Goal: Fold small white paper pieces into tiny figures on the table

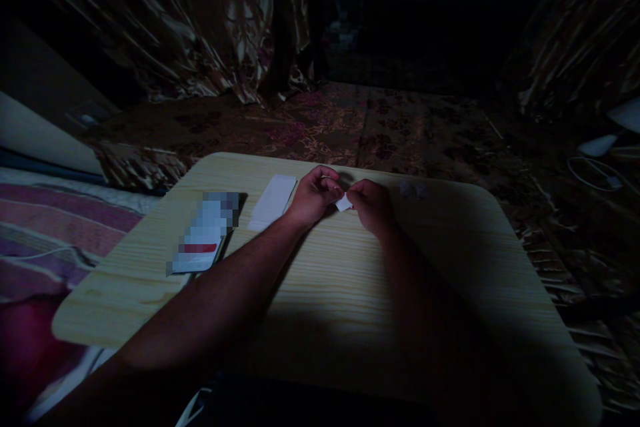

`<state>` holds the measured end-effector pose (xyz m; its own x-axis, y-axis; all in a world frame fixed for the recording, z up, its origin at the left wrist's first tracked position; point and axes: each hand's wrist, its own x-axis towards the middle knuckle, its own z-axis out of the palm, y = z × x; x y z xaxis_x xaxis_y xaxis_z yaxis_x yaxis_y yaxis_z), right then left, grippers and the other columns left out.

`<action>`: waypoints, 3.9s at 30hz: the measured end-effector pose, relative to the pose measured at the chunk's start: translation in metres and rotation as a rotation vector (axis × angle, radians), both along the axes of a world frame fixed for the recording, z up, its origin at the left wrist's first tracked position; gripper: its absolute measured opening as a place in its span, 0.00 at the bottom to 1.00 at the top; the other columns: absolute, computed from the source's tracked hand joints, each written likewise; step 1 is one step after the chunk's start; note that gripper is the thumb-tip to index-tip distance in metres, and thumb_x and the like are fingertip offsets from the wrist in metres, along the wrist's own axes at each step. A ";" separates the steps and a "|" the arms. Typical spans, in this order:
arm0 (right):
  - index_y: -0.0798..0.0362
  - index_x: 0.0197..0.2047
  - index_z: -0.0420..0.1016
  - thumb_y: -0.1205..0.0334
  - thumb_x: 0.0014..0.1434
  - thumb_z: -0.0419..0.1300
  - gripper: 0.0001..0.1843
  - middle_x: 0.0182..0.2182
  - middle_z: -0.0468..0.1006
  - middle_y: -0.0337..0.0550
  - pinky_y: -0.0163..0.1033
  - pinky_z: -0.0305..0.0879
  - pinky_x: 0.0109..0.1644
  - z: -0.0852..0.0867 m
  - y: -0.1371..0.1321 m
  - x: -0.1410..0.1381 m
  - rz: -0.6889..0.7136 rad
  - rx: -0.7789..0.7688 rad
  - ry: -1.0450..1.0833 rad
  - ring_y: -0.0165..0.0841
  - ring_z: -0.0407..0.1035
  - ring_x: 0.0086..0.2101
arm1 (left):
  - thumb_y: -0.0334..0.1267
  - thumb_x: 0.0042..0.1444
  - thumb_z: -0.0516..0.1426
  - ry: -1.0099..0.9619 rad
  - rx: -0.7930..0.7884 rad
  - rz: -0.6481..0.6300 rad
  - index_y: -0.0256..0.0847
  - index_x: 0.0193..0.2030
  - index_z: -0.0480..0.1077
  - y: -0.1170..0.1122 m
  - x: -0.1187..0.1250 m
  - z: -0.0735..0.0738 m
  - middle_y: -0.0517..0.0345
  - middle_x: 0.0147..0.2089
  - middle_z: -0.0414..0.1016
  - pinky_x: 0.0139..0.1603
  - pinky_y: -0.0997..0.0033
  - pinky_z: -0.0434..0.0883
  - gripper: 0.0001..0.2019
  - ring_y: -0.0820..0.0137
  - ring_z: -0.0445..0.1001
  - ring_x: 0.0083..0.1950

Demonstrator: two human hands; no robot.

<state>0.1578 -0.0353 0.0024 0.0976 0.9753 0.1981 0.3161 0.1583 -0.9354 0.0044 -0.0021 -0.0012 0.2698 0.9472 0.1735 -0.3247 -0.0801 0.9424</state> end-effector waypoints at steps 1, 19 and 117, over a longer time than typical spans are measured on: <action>0.52 0.29 0.74 0.57 0.51 0.61 0.07 0.22 0.77 0.37 0.35 0.64 0.30 0.000 0.000 0.000 0.000 0.000 0.001 0.31 0.71 0.25 | 0.31 0.42 0.66 0.003 -0.003 0.004 0.39 0.39 0.68 0.000 0.000 0.000 0.62 0.27 0.76 0.30 0.75 0.68 0.17 0.75 0.73 0.27; 0.53 0.30 0.73 0.57 0.48 0.63 0.08 0.22 0.77 0.37 0.36 0.66 0.30 -0.001 0.001 -0.001 -0.055 -0.025 0.110 0.32 0.73 0.25 | 0.31 0.43 0.65 0.043 0.025 0.056 0.39 0.38 0.70 0.000 0.000 0.002 0.63 0.28 0.73 0.32 0.75 0.67 0.15 0.76 0.70 0.28; 0.52 0.29 0.76 0.57 0.50 0.63 0.07 0.23 0.77 0.36 0.36 0.61 0.30 -0.003 0.000 0.004 -0.076 0.062 -0.155 0.31 0.69 0.25 | 0.28 0.41 0.64 0.055 0.042 0.057 0.40 0.38 0.70 0.001 0.000 -0.002 0.65 0.26 0.73 0.27 0.75 0.65 0.16 0.76 0.68 0.24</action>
<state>0.1616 -0.0352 -0.0007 0.1341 0.9517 0.2763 0.4686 0.1848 -0.8639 0.0043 -0.0006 -0.0029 0.2261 0.9533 0.2001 -0.2660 -0.1372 0.9542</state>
